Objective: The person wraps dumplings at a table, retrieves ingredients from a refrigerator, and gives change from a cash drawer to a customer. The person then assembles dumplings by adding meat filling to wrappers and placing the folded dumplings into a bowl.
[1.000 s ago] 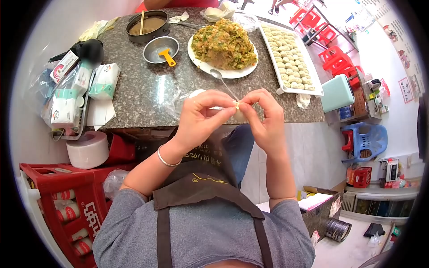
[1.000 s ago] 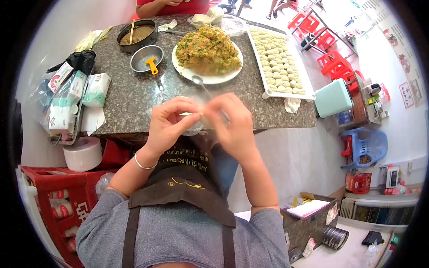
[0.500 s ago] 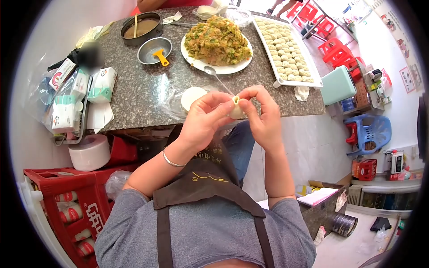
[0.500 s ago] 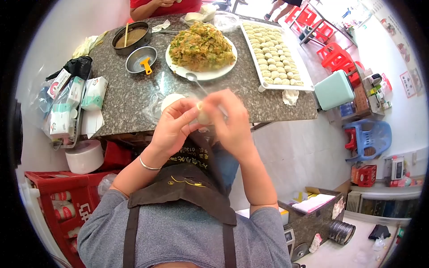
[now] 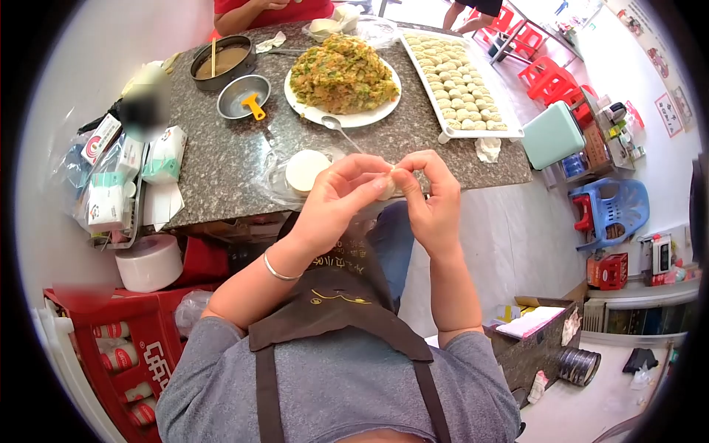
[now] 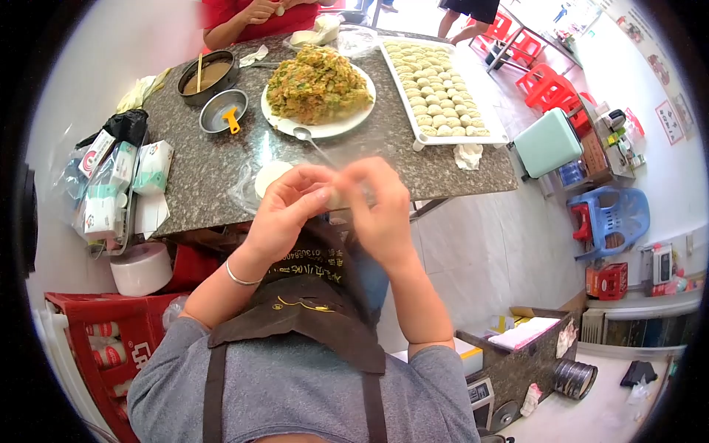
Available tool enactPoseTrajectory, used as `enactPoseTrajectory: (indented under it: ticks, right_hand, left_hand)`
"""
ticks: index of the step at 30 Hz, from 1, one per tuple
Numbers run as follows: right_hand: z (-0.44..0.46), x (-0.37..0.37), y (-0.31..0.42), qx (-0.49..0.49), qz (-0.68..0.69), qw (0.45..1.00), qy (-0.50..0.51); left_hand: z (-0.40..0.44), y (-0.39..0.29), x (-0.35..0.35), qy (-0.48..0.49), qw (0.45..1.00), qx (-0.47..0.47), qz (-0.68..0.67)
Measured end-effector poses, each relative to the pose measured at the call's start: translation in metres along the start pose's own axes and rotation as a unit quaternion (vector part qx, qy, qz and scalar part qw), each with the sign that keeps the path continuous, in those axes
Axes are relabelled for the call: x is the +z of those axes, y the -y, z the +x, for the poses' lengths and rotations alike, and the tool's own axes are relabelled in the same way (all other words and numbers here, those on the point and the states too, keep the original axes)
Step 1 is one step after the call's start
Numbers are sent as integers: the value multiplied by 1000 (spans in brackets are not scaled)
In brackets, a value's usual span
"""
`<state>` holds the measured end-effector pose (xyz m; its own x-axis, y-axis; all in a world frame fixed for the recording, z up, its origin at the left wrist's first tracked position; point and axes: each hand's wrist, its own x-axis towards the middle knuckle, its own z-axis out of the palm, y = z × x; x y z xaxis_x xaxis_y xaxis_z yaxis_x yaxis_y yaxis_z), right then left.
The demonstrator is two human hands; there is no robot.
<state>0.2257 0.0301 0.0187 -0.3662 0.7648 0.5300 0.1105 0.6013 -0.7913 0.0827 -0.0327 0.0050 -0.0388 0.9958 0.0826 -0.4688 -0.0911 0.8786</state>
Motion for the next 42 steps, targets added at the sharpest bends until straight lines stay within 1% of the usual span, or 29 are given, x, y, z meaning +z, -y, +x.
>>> enactPoseTrajectory:
  ticks: [4,6,7,9,10,12,13,15,16,18,19,21,22,23,24,25,27,28,29,31,32,34,36,38,39,41,42]
  right_hand:
    - [-3,-7,-10,4,24,999,-31]
    - [-4,-13,-20,2,73,997,-5]
    - [-4,-16,-20,1,73,997,-6]
    - [-6,-25,-22,49,119,991,-31]
    - [-6,-30,-26,48,118,991,-33]
    - [-6,-41,-35,71,174,982,-37]
    - [-6,-47,-35,72,171,982,-42]
    - [-3,-62,-35,88,189,978,-4]
    - [-5,-72,-43,77,200,977,17]
    - [-5,-82,-56,54,182,982,5]
    - [-4,-86,-64,35,167,985,5]
    - [-4,-89,-75,21,157,987,-20]
    - [0,-92,-77,27,138,990,-2]
    - [6,-95,-79,31,119,992,17]
    - [14,-100,-70,80,108,990,51]
    - [22,-103,-72,83,108,989,51]
    - [35,-101,-83,-1,-13,984,176]
    - [37,-97,-99,-26,-17,981,189]
    - [46,-101,-110,-19,-21,983,184]
    - [65,-114,-131,19,9,979,201]
    - [76,-126,-140,12,-36,987,155]
    - [95,-158,-160,125,-87,987,53]
    - [116,-195,-176,254,-12,966,-39]
    - [126,-227,-214,249,-39,958,-135]
    - [132,-235,-221,260,-46,955,-134]
    - [146,-248,-227,297,40,920,-252]
    - [146,-251,-239,303,36,918,-252]
  left_hand:
    - [3,5,2,21,999,-18,-22]
    - [5,6,2,52,997,-45,-34]
    - [6,6,6,53,997,-44,-33]
    - [9,5,16,30,991,-93,-93]
    - [13,8,18,33,991,-94,-93]
    - [20,14,23,43,982,-124,-133]
    - [23,16,25,47,982,-127,-134]
    - [32,17,31,65,974,-177,-122]
    - [37,19,33,75,974,-179,-118]
    - [44,25,38,64,967,-213,-125]
    - [49,26,42,76,966,-216,-120]
    - [59,30,46,38,967,-228,-106]
    - [64,32,45,22,965,-240,-107]
    - [70,33,45,28,965,-238,-105]
    - [75,35,45,9,973,-218,-69]
    - [79,37,45,-12,979,-200,-36]
    - [92,41,43,-27,976,-215,-27]
    - [99,43,43,-39,976,-216,-14]
    - [108,46,44,-47,975,-217,-2]
    - [122,52,37,-28,968,-248,-3]
    - [130,55,38,-38,966,-255,-21]
    - [144,56,38,-41,960,-272,-40]
    - [162,55,38,-40,956,-288,-45]
    - [180,48,38,-57,957,-280,-56]
    - [189,42,39,-57,953,-290,-62]
    - [203,26,44,-121,949,-280,-81]
    - [207,15,49,-135,947,-279,-80]
